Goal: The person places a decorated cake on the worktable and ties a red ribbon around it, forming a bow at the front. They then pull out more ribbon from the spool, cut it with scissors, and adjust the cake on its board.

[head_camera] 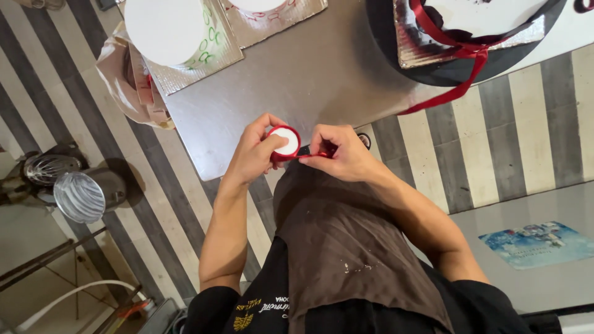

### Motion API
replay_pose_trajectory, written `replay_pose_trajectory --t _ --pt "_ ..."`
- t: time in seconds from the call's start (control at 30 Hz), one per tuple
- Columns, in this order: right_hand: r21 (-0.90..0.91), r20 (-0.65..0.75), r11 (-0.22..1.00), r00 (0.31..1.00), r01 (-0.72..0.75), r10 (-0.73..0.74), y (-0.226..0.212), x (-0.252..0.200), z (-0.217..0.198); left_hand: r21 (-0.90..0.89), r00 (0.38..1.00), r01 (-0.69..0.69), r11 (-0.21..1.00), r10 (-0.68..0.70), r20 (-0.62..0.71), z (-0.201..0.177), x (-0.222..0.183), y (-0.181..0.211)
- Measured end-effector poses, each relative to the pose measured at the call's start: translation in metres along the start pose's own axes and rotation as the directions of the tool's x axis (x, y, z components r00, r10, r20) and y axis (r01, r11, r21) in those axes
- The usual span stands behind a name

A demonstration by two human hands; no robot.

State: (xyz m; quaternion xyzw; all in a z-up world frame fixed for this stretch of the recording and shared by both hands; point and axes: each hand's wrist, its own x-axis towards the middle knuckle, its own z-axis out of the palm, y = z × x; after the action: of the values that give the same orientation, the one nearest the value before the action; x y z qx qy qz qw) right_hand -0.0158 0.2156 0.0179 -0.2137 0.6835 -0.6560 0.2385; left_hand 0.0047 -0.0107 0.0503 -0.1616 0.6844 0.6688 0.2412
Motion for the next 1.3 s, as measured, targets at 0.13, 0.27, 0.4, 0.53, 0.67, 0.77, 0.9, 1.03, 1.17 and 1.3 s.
replay_pose_trajectory --t 0.13,0.27,0.4,0.53,0.67,0.77,0.9,1.03,1.17,1.3 --pt "-0.045 -0.009 0.999 1.000 -0.002 0.002 0.004 0.000 -0.001 -0.078 0.993 -0.003 0.997 0.012 0.115 -0.007 0.008 -0.019" --pt "-0.130 0.016 0.991 0.999 -0.029 0.031 -0.009 0.005 -0.005 -0.140 0.946 0.004 0.990 0.041 0.322 -0.011 0.013 -0.019" --pt "-0.243 0.156 0.967 0.987 0.074 -0.036 -0.020 0.007 -0.006 -0.164 0.846 0.013 0.986 0.077 0.527 -0.010 0.024 -0.030" --pt "-0.238 0.169 0.959 0.979 0.154 -0.115 -0.015 0.004 -0.005 -0.118 0.863 0.040 0.992 0.025 0.505 0.000 0.021 -0.019" --pt "-0.292 -0.106 0.952 0.987 0.088 -0.123 -0.009 0.001 0.006 0.011 0.972 -0.146 0.989 0.141 0.187 0.023 0.009 -0.016" --pt "-0.320 -0.238 0.947 0.967 0.013 -0.094 -0.014 0.001 0.007 0.086 0.966 -0.258 0.962 0.257 0.023 0.034 0.003 -0.009" --pt "-0.327 -0.194 0.944 0.976 0.033 -0.102 -0.007 -0.003 -0.008 -0.037 0.982 -0.178 0.983 0.175 -0.072 0.026 0.010 -0.009" --pt "-0.179 -0.074 0.983 0.996 0.034 -0.048 -0.007 -0.006 -0.026 -0.025 0.980 -0.171 0.985 0.167 -0.109 0.014 0.012 -0.004" --pt "0.140 0.107 0.990 0.994 -0.010 -0.005 -0.010 -0.003 -0.025 0.042 0.979 -0.157 0.987 0.161 -0.127 0.013 0.013 0.001" --pt "0.146 0.156 0.986 0.986 -0.079 0.056 -0.009 0.000 -0.018 0.157 0.971 -0.218 0.963 0.230 -0.061 0.006 0.015 -0.007"
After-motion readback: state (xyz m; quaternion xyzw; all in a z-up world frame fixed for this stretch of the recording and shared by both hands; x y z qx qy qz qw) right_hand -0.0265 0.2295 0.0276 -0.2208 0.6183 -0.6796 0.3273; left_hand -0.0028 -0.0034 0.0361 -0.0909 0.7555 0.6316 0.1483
